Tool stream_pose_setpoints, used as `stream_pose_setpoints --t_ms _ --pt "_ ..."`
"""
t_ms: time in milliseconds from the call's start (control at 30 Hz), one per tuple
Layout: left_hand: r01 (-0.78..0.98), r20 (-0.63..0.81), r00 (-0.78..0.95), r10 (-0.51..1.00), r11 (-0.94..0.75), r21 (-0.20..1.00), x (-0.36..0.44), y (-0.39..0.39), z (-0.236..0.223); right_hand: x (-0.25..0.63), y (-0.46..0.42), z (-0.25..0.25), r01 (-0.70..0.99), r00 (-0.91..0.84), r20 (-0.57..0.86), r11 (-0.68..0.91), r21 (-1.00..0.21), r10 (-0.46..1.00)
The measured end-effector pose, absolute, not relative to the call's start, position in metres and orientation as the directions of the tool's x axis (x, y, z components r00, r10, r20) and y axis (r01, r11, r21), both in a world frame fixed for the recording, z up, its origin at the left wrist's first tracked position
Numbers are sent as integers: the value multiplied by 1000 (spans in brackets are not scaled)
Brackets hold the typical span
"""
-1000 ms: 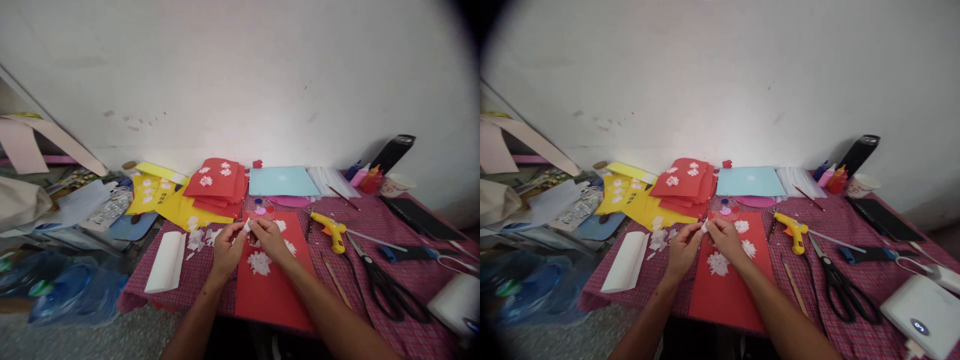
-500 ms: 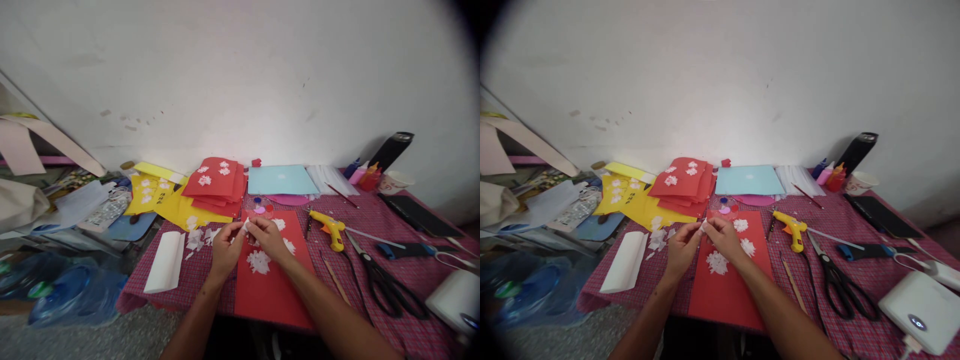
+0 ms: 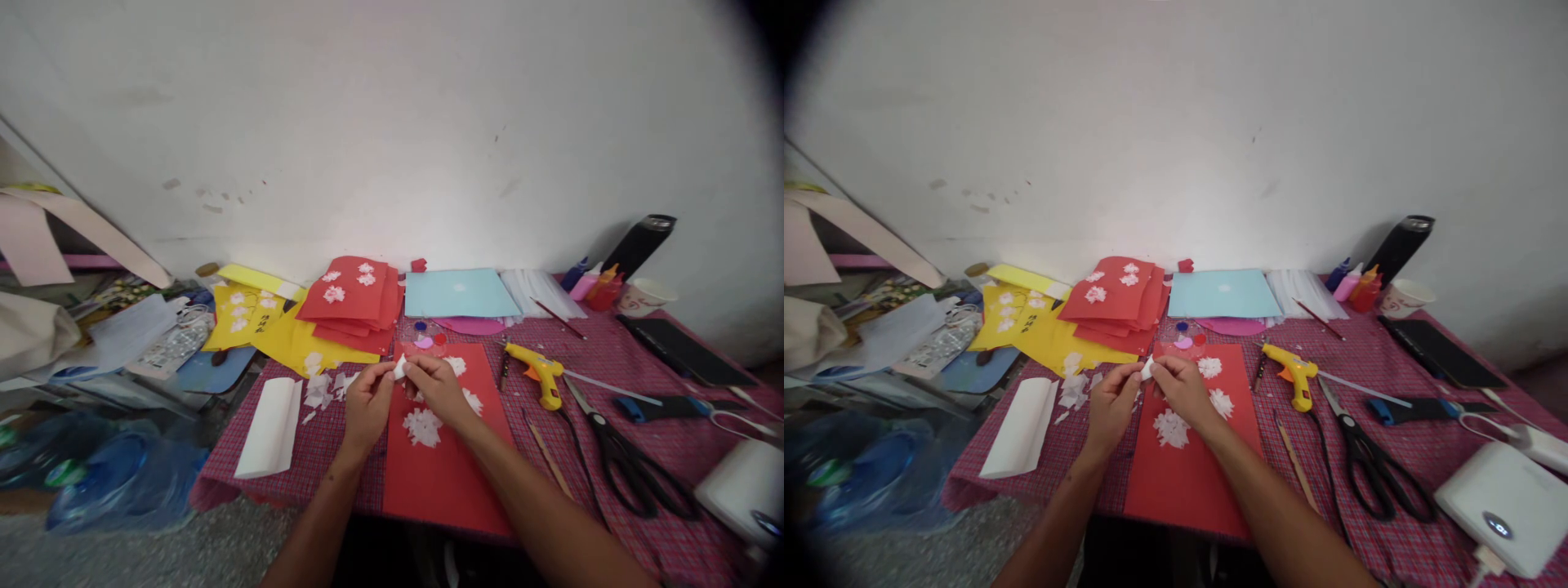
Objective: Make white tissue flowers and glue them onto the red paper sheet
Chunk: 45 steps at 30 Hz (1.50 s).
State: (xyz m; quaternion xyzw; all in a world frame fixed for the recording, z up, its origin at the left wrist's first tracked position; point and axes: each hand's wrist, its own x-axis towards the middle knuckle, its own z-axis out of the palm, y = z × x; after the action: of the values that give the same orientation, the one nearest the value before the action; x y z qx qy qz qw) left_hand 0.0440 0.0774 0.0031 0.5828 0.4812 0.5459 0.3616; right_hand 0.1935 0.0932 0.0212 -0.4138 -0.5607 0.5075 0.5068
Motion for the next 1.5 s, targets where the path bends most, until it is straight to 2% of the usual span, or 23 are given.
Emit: stream_pose_setpoints --t_ms 400,700,933,1100,1500 --pt "156 275 -77 958 -261 953 43 78 3 193 94 22 -55 -130 165 159 -986 978" --pt "87 275 -49 960 -270 959 47 77 4 193 93 20 27 -110 201 205 -978 973" --pt "185 266 -99 959 -244 952 44 77 5 192 93 16 56 -113 233 241 -969 966" --pt "165 273 -101 957 -254 953 45 77 7 192 94 17 46 -122 233 240 -970 965" --pt "247 400 -95 912 -368 897 45 78 6 193 93 15 -41 -171 192 188 -981 966"
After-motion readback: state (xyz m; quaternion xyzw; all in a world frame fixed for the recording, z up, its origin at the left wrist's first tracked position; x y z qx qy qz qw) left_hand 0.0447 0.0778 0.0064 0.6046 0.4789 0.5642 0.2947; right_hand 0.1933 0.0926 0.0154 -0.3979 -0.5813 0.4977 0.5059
